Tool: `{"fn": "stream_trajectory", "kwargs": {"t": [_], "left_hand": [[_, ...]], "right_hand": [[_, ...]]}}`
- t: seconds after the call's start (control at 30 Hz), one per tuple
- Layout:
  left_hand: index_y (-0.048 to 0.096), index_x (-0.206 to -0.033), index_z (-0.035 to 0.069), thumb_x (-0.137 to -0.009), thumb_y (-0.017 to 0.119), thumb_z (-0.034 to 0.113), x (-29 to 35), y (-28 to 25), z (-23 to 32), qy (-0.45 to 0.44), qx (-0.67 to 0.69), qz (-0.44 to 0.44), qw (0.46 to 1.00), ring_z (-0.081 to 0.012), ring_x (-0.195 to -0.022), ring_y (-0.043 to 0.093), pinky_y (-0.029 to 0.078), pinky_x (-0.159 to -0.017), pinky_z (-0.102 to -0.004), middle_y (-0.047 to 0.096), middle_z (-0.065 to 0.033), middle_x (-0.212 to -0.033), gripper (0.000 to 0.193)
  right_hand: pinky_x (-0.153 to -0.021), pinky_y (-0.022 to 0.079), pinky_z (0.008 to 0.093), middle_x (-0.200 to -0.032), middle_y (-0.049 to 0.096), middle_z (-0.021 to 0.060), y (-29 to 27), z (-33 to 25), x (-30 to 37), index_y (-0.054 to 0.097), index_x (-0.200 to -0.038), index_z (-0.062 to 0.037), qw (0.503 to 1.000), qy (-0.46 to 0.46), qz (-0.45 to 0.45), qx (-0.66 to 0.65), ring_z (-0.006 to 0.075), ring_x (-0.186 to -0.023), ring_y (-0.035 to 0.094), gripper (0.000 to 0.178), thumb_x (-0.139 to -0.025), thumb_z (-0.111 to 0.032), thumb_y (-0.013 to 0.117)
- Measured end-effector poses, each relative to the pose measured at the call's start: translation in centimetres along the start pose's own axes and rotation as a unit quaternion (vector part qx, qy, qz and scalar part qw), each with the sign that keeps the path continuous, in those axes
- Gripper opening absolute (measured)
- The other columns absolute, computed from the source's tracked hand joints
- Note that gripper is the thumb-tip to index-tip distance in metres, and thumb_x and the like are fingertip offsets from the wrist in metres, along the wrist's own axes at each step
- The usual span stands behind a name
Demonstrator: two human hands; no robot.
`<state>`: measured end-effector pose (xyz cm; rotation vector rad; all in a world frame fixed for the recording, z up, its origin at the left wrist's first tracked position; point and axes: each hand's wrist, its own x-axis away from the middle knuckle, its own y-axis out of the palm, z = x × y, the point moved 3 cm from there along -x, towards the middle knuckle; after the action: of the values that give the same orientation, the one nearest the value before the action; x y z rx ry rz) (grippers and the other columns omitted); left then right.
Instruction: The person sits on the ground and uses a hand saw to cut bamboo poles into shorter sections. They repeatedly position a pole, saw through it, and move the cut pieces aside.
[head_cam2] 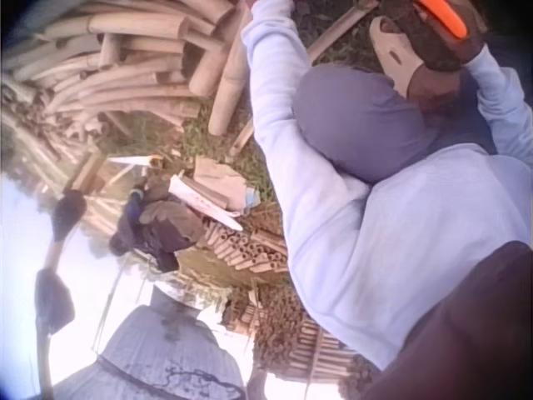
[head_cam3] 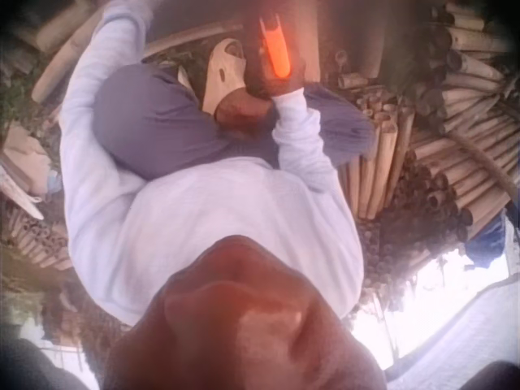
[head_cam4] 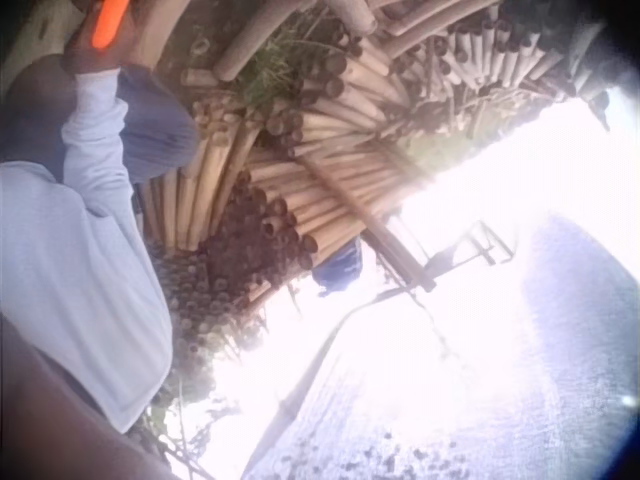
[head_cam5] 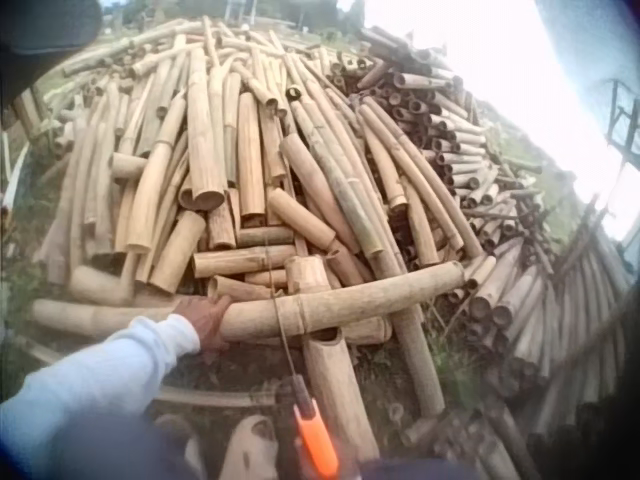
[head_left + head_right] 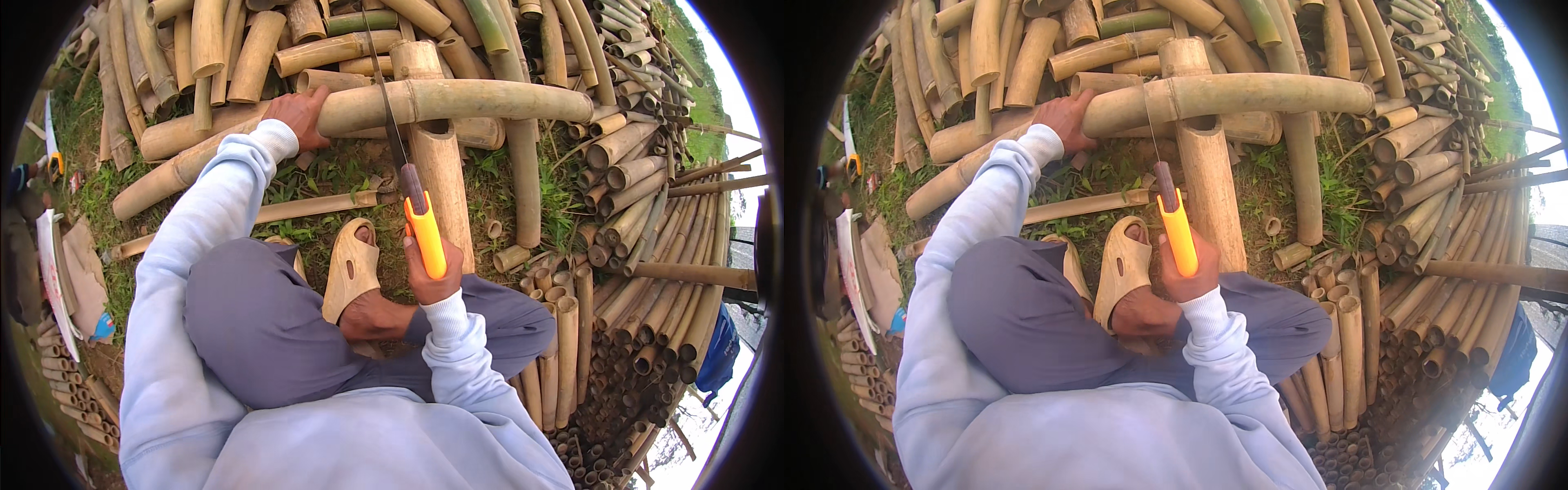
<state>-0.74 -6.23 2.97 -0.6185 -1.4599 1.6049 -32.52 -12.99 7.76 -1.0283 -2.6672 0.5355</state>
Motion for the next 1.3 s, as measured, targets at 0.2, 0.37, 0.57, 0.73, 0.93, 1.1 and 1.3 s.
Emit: {"fn": "stream_trajectory", "kwargs": {"t": [0.2, 0.37, 0.57, 0.73, 0.93, 1.1, 1.3], "left_hand": [[0.052, -0.123, 0.010, -0.069, 0.085, 0.032, 1.0, 0.1, -1.5, -0.012, 0.009, 0.015, 1.000, -0.0449, -0.103, 0.068, 0.055, -0.091, -0.0512, 0.070, -0.0217, -0.110, 0.067], [0.052, -0.123, 0.009, -0.066, 0.088, 0.031, 0.7, 1.5, -1.5, -0.013, 0.021, 0.042, 0.999, -0.0429, -0.104, 0.068, 0.056, -0.091, -0.0501, 0.070, -0.0209, -0.113, 0.071], [0.053, -0.121, 0.007, -0.070, 0.088, 0.037, 0.6, 0.2, -0.8, 0.012, 0.002, 0.046, 0.999, -0.0401, -0.105, 0.070, 0.056, -0.096, -0.0464, 0.070, -0.0205, -0.115, 0.068], [0.052, -0.126, 0.010, -0.069, 0.086, 0.033, 0.6, 1.0, -1.8, -0.014, 0.008, 0.013, 1.000, -0.0413, -0.105, 0.068, 0.055, -0.093, -0.0495, 0.070, -0.0206, -0.112, 0.071], [0.052, -0.129, 0.010, -0.066, 0.091, 0.028, 1.4, 2.4, -0.6, 0.013, -0.031, 0.114, 0.993, -0.0353, -0.106, 0.066, 0.053, -0.094, -0.0445, 0.067, -0.0151, -0.113, 0.076], [0.051, -0.129, 0.009, -0.065, 0.091, 0.022, 1.2, 2.5, -0.8, 0.011, -0.075, 0.143, 0.987, -0.0310, -0.105, 0.065, 0.051, -0.094, -0.0420, 0.064, -0.0120, -0.111, 0.077], [0.051, -0.125, 0.007, -0.061, 0.085, 0.026, 0.9, 1.5, -1.1, 0.029, 0.071, -0.021, 0.997, -0.0448, -0.102, 0.067, 0.053, -0.090, -0.0515, 0.070, -0.0222, -0.107, 0.075]], "right_hand": [[-0.075, 0.057, 0.0333, -0.090, 0.075, 0.0178, -3.1, -1.3, 10.7, 0.070, -0.119, 0.0048, 0.998, -0.031, 0.002, 0.051, 0.0285, -0.083, 0.077, 0.029, -0.090, -0.002, 0.072], [-0.068, 0.056, 0.0334, -0.081, 0.073, 0.0163, -2.5, -1.6, 6.4, 0.071, -0.114, 0.0050, 0.997, -0.051, 0.003, 0.056, 0.0271, -0.072, 0.075, 0.025, -0.090, -0.003, 0.071], [-0.054, 0.043, 0.0320, -0.063, 0.057, 0.0070, 1.2, -0.4, -0.6, 0.064, -0.092, 0.0006, 0.999, -0.011, 0.015, -0.033, 0.0143, -0.055, 0.050, 0.012, -0.095, -0.008, 0.071], [-0.066, 0.055, 0.0324, -0.081, 0.072, 0.0139, -3.6, -2.9, 9.7, 0.070, -0.121, 0.0048, 0.996, -0.070, 0.026, 0.058, 0.0243, -0.071, 0.073, 0.033, -0.089, -0.002, 0.073], [-0.065, 0.055, 0.0344, -0.082, 0.071, 0.0159, -5.4, -5.9, 10.3, 0.069, -0.102, 0.0046, 0.997, -0.017, -0.011, 0.068, 0.0298, -0.068, 0.072, 0.015, -0.088, 0.000, 0.072], [-0.064, 0.054, 0.0333, -0.079, 0.070, 0.0145, -5.6, -7.2, 9.7, 0.070, -0.104, 0.0041, 0.998, -0.046, -0.005, 0.051, 0.0276, -0.066, 0.071, 0.016, -0.088, 0.000, 0.072], [-0.064, 0.055, 0.0330, -0.080, 0.070, 0.0147, -6.0, -6.5, 11.0, 0.070, -0.106, 0.0052, 0.997, -0.031, -0.003, 0.077, 0.0271, -0.067, 0.072, 0.020, -0.087, 0.001, 0.073]]}}
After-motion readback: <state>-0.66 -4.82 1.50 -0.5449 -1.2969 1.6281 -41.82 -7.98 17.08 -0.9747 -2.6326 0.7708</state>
